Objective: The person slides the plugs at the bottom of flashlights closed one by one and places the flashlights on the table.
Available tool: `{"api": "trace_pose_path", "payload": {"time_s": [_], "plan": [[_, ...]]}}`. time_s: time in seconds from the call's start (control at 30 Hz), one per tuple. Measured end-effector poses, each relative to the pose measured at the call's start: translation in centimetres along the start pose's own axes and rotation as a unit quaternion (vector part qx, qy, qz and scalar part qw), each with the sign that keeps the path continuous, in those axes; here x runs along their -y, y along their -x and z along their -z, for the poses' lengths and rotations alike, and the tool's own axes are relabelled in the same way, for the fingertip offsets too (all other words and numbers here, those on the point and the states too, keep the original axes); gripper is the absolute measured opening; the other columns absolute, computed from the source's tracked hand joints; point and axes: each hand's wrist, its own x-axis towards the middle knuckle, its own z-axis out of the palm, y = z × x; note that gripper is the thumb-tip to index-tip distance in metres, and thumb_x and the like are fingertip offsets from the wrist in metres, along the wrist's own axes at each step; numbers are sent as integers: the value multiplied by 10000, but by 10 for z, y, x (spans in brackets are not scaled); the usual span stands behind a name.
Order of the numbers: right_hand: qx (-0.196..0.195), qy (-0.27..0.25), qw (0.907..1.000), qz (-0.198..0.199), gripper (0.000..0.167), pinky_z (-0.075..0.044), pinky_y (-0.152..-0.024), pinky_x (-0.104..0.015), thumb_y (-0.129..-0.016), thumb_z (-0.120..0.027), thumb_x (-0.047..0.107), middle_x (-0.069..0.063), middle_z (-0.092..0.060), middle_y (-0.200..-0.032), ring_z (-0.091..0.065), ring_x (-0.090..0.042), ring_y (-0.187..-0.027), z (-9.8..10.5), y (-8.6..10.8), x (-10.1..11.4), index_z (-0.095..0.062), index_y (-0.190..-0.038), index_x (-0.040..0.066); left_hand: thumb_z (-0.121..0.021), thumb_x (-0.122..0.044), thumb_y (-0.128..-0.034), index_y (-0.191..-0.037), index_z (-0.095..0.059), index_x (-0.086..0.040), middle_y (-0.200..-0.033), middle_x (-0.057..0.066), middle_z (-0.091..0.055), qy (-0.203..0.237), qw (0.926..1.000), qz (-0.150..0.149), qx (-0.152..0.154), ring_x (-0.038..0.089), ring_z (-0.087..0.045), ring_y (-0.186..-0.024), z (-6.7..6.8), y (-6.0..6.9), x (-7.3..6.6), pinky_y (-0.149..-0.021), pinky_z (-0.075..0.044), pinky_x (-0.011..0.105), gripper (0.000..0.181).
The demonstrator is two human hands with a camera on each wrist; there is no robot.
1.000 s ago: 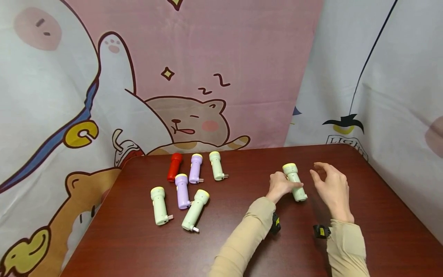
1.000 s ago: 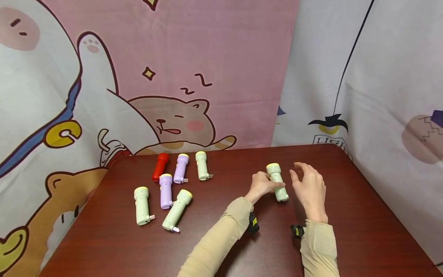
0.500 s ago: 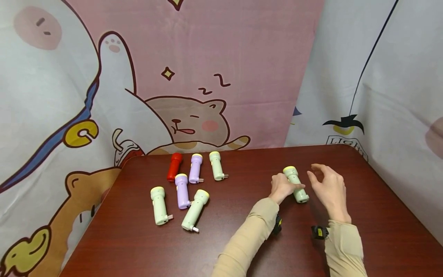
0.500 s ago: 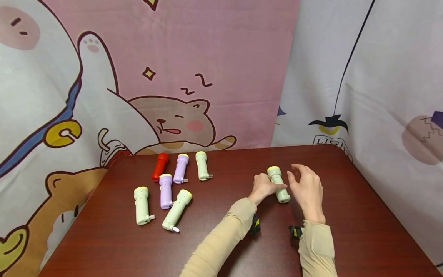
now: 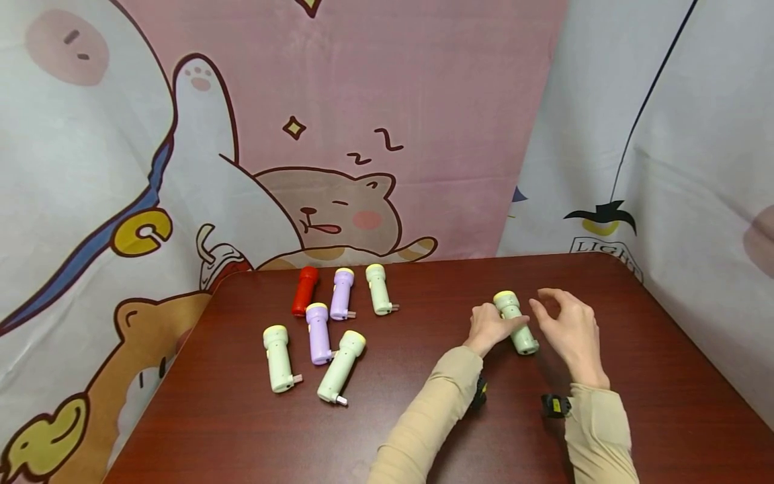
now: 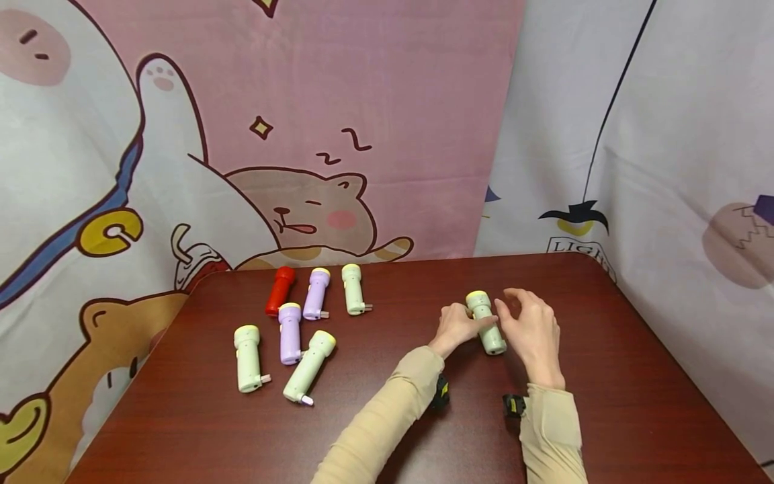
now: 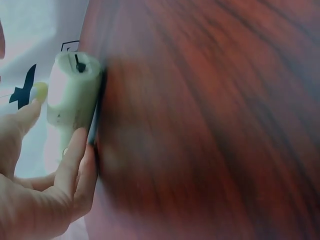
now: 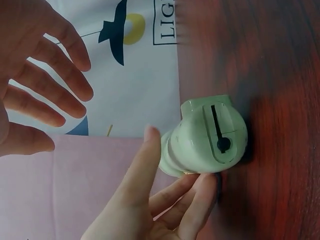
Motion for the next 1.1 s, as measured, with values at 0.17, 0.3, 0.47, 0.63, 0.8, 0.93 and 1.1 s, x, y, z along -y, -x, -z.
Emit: {"api": "trace_pose_path", "payload": {"time_s": [0.17,0.3,0.47,0.63,0.8,0.93,1.1], "plan": [[58,19,10000,-34,311,-451,-711,-538,-902,-618,247,-216,-670,-1055,-618,-403,-927,-2,-2,-1,-646,-1109,16,-729,-378,-800,-476,-360,-151,-450,-78,-230,-286,9996,-4,77,93,-250,-445,7,-3,6,-432,-228,229,540],[188,73,9998,-91,348,-455,-707,-546,-913,-599,307,-202,-674,-1037,-620,-405,-944,-6,-4,-4,-644,-1117,28,-710,-319,-819,-552,-539,-129,-524,-65,-445,-255,9997,-11,58,108,-409,-514,18,-3,10,-493,-324,232,370],[341,156,9992,-106,371,-459,-688,-537,-917,-590,336,-189,-681,-1013,-627,-388,-922,-10,-8,-7,-639,-1119,29,-718,-326,-816,-913,-735,-98,-893,36,-723,-345,9994,9,-64,237,-668,-843,32,-2,16,-685,-517,301,248],[630,279,9974,-193,400,-457,-685,-528,-921,-577,358,-186,-675,-1042,-621,-376,-925,-15,-10,-12,-625,-1144,28,-706,-318,-833,-994,-729,-100,-824,-9,-739,-450,9988,-136,-161,203,-686,-811,47,1,23,-692,-523,291,272],[870,384,9951,-270,413,-451,-679,-530,-917,-579,376,-183,-666,-1076,-620,-377,-943,-22,-11,-16,-621,-1151,38,-700,-299,-841,-1026,-719,-83,-805,-5,-736,-433,9980,-350,-312,154,-674,-731,64,6,28,-642,-504,258,285],[1044,477,9930,-261,431,-449,-665,-534,-909,-587,390,-185,-660,-1099,-618,-388,-965,-27,-11,-18,-618,-1161,41,-691,-305,-850,-1060,-708,-79,-818,8,-735,-477,9970,-457,-411,154,-671,-710,79,10,28,-628,-501,257,309],[1260,591,9900,-222,445,-449,-673,-553,-896,-611,378,-199,-648,-1110,-611,-408,-979,-31,-10,-19,-610,-1174,30,-687,-307,-854,-1071,-698,-84,-841,5,-734,-656,9949,-480,-596,164,-674,-735,100,14,32,-635,-502,273,311]]}}
